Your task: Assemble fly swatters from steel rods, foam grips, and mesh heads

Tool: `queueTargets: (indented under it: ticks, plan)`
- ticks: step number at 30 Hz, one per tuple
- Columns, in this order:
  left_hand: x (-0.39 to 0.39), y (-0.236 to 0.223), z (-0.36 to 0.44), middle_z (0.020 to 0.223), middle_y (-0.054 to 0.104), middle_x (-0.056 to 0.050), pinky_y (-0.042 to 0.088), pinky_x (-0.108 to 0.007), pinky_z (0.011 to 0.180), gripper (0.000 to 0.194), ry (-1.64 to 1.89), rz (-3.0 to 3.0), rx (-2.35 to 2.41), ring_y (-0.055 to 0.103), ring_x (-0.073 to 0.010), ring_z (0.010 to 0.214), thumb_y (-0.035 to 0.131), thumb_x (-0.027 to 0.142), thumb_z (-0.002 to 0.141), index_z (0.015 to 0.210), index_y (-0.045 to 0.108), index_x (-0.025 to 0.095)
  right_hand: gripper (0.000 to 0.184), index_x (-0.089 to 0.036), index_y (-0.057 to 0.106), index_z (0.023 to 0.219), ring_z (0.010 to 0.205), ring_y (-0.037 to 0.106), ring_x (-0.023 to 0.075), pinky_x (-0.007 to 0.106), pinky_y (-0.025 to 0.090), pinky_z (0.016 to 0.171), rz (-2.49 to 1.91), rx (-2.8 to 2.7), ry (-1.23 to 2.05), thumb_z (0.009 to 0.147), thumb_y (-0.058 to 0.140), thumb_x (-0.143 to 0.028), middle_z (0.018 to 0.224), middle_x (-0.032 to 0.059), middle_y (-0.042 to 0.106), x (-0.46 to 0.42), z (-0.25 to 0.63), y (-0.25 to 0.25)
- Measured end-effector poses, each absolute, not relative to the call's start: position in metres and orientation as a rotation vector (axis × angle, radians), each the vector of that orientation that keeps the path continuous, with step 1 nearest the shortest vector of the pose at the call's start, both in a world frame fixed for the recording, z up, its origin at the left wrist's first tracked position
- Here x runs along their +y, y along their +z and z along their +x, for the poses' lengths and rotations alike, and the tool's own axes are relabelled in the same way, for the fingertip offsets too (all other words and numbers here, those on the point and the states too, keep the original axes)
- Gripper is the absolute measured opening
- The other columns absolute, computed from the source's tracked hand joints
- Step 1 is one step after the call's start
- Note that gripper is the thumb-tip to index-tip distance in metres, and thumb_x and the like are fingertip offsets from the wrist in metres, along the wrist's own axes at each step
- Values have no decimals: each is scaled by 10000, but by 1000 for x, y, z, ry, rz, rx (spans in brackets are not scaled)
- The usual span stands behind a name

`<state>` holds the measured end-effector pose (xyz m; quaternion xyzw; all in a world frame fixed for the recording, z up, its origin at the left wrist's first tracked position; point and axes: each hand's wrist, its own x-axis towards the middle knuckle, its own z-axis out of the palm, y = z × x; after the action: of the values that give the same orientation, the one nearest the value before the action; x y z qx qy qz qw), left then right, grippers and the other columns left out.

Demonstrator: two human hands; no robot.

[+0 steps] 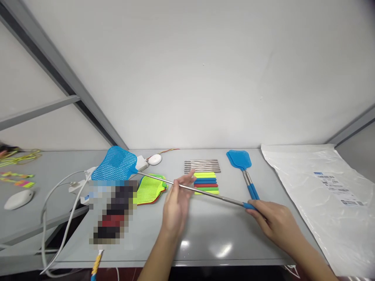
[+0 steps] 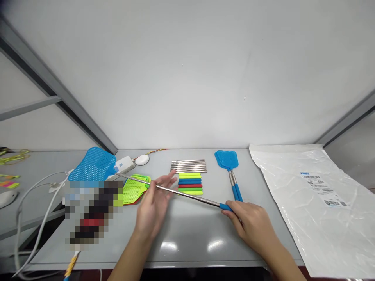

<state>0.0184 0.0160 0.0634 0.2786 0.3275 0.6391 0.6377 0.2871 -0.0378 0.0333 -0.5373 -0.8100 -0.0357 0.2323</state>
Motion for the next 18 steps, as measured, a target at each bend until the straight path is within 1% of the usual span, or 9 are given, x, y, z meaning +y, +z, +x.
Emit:
queueTargets:
  ticks: [2,4,6,7,9,11,13,15,18]
  plan:
    - [24,68,-10,1275,600,-127,464,-419,907,395,1596,558,753,625,-225,1006,439,517,921,1040,629,192,234,-199,660,964,636,651,151,256,428,594,-1452,-2227,-72,947,472,-338,779,38,717,-41,295,29]
    - [35,74,-40,1137,671,-90,490,-391,864,394,1831,398,787,640,-171,832,413,520,929,923,637,196,226,-198,666,958,652,660,152,258,447,610,-1434,-2207,-78,940,489,-338,799,40,721,-44,300,24]
    - [44,78,-60,1004,701,-60,494,-361,843,403,1921,231,855,630,-151,773,390,494,947,817,621,189,207,-194,664,958,653,661,149,256,452,613,-1398,-2213,-77,933,506,-324,797,36,720,-47,301,20]
    - [46,78,-63,976,703,-50,490,-357,845,410,1947,200,870,630,-150,784,387,494,949,784,608,190,200,-190,662,960,643,658,147,255,451,608,-1384,-2220,-78,932,509,-315,788,34,718,-48,300,19]
    - [45,77,-55,997,703,-47,476,-359,864,422,1978,240,883,636,-168,879,394,522,939,760,590,194,198,-179,657,958,624,654,148,256,446,594,-1380,-2218,-100,933,504,-302,770,36,714,-47,296,17]
    - [37,71,-31,1082,692,-64,453,-361,896,406,1955,376,900,615,-193,1017,427,544,919,799,599,197,210,-172,654,955,607,654,152,256,442,581,-1385,-2204,-129,935,497,-310,758,40,715,-46,292,17]
    - [25,63,-1,1162,669,-91,429,-364,931,340,1782,465,920,586,-207,1106,488,505,908,881,616,190,222,-178,654,954,591,652,156,257,435,564,-1396,-2202,-143,937,491,-328,748,39,717,-45,288,17]
    - [15,56,22,1236,634,-97,426,-393,939,353,1705,455,884,578,-229,1133,475,526,906,947,616,205,234,-186,656,950,594,654,161,259,429,555,-1423,-2193,-153,941,481,-340,763,45,722,-44,286,18]
    - [8,52,32,1274,611,-103,444,-372,916,359,1696,469,856,600,-219,1089,470,511,912,996,634,202,254,-189,661,948,628,665,167,257,435,564,-1467,-2171,-138,947,467,-352,805,59,729,-46,286,19]
